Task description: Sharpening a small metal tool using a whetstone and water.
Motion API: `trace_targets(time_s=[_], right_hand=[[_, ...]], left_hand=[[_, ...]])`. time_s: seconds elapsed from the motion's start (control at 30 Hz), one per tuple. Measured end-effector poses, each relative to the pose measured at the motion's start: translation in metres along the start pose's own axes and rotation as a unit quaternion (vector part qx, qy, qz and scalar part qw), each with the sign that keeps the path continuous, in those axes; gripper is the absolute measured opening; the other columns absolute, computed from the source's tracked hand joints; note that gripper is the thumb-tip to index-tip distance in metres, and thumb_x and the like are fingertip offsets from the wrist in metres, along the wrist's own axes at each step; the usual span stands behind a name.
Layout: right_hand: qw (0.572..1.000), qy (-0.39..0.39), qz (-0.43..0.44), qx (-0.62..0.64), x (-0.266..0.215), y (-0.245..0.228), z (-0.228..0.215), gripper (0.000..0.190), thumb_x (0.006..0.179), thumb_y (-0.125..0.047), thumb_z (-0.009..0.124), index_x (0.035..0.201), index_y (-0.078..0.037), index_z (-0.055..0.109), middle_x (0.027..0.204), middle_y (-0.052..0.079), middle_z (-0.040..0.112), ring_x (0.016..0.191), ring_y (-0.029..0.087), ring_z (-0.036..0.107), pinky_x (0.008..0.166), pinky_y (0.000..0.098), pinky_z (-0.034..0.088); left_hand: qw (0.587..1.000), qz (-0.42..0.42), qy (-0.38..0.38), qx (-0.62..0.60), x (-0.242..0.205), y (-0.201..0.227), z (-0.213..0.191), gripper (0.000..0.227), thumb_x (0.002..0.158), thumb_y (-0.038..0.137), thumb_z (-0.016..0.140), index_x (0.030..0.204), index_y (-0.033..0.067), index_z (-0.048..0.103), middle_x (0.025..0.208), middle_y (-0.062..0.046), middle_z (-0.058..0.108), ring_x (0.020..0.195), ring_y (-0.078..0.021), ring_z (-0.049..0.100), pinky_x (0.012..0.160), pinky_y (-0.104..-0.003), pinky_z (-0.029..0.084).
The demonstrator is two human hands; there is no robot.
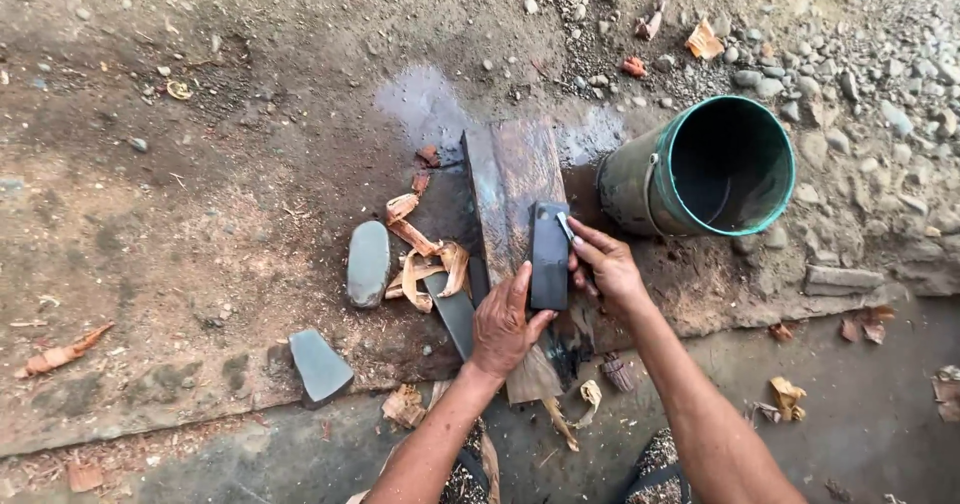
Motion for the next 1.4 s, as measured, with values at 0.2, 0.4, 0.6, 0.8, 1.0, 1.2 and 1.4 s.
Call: trace_targets(time_s=[0.2,0.4,0.6,0.8,1.0,1.2,1.4], right_hand=[[0.999,0.001,0.002,0.049,-0.002,0.003,-0.005,0.046,0.102,-0.017,0.058,0.148,-0.015,0.057,0.076,0.001,0.063,0.047,0.008,0.052,0.036,0.0218,0.035],[1.0,0.009,-0.019,-0.003,-0.003,0.011,-0.007,0.045,0.103,-0.018,0.053,0.147,-0.015,0.057,0.075,-0.001,0.063,0.048,0.005,0.049,0.039,0.0198,0.037],[0.796,0.16,-0.314,-0.491,-0.028,-0.035,0.039,0.047,0.102,-0.016,0.057,0.147,-0.029,0.059,0.093,0.014,0.071,0.076,0.033,0.071,0.066,0.0442,0.057],[0.754,0.182,-0.224,-0.59,-0.035,-0.026,0.05,0.047,0.101,-0.017,0.053,0.146,-0.032,0.056,0.089,0.018,0.07,0.074,0.043,0.069,0.067,0.0554,0.055],[0.801,0.152,-0.082,-0.573,-0.077,-0.006,0.048,0.051,0.101,-0.021,0.05,0.149,-0.037,0.05,0.081,0.02,0.069,0.065,0.037,0.072,0.062,0.0513,0.056],[0.781,0.178,-0.188,-0.568,-0.028,-0.036,0.056,0.049,0.103,-0.013,0.05,0.15,-0.029,0.054,0.093,0.022,0.073,0.073,0.045,0.069,0.064,0.0546,0.054],[0.815,0.176,-0.12,-0.539,-0.079,-0.005,0.054,0.047,0.1,-0.023,0.053,0.144,-0.038,0.058,0.085,0.021,0.073,0.068,0.035,0.075,0.062,0.0496,0.056]], left_hand=[[1.0,0.006,0.0,-0.003,-0.002,0.001,0.004,0.095,0.075,0.024,0.091,0.152,0.0104,0.037,0.12,-0.017,0.064,0.109,-0.0358,0.066,0.09,-0.046,0.054],[1.0,0.008,-0.002,0.006,-0.005,-0.004,0.01,0.095,0.076,0.026,0.091,0.153,0.0107,0.037,0.122,-0.018,0.063,0.111,-0.0369,0.065,0.092,-0.047,0.054],[1.0,0.003,-0.008,0.011,-0.003,-0.002,0.008,0.095,0.076,0.025,0.091,0.153,0.0107,0.038,0.12,-0.018,0.063,0.11,-0.036,0.065,0.092,-0.046,0.055],[1.0,0.003,-0.005,0.011,0.004,0.004,0.003,0.093,0.074,0.025,0.091,0.151,0.007,0.042,0.117,-0.016,0.065,0.107,-0.0347,0.066,0.091,-0.044,0.055],[1.0,-0.003,-0.01,0.012,0.012,0.0,0.005,0.08,0.072,0.024,0.09,0.141,0.0029,0.056,0.114,-0.014,0.065,0.106,-0.0323,0.066,0.089,-0.042,0.055],[0.999,0.001,-0.035,0.023,0.004,0.004,-0.003,0.077,0.071,0.023,0.091,0.138,0.0005,0.059,0.111,-0.014,0.064,0.102,-0.0323,0.065,0.086,-0.042,0.055],[1.0,-0.003,-0.019,0.002,0.014,0.005,-0.001,0.077,0.068,0.021,0.09,0.136,0.0006,0.06,0.109,-0.013,0.064,0.101,-0.0324,0.066,0.085,-0.042,0.055]])
Point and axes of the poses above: each hand's wrist, its own x-axis towards the middle knuckle, its own z-axis out of the palm, y = z × x, the point moved 2 cm from there along x, towards the middle knuckle
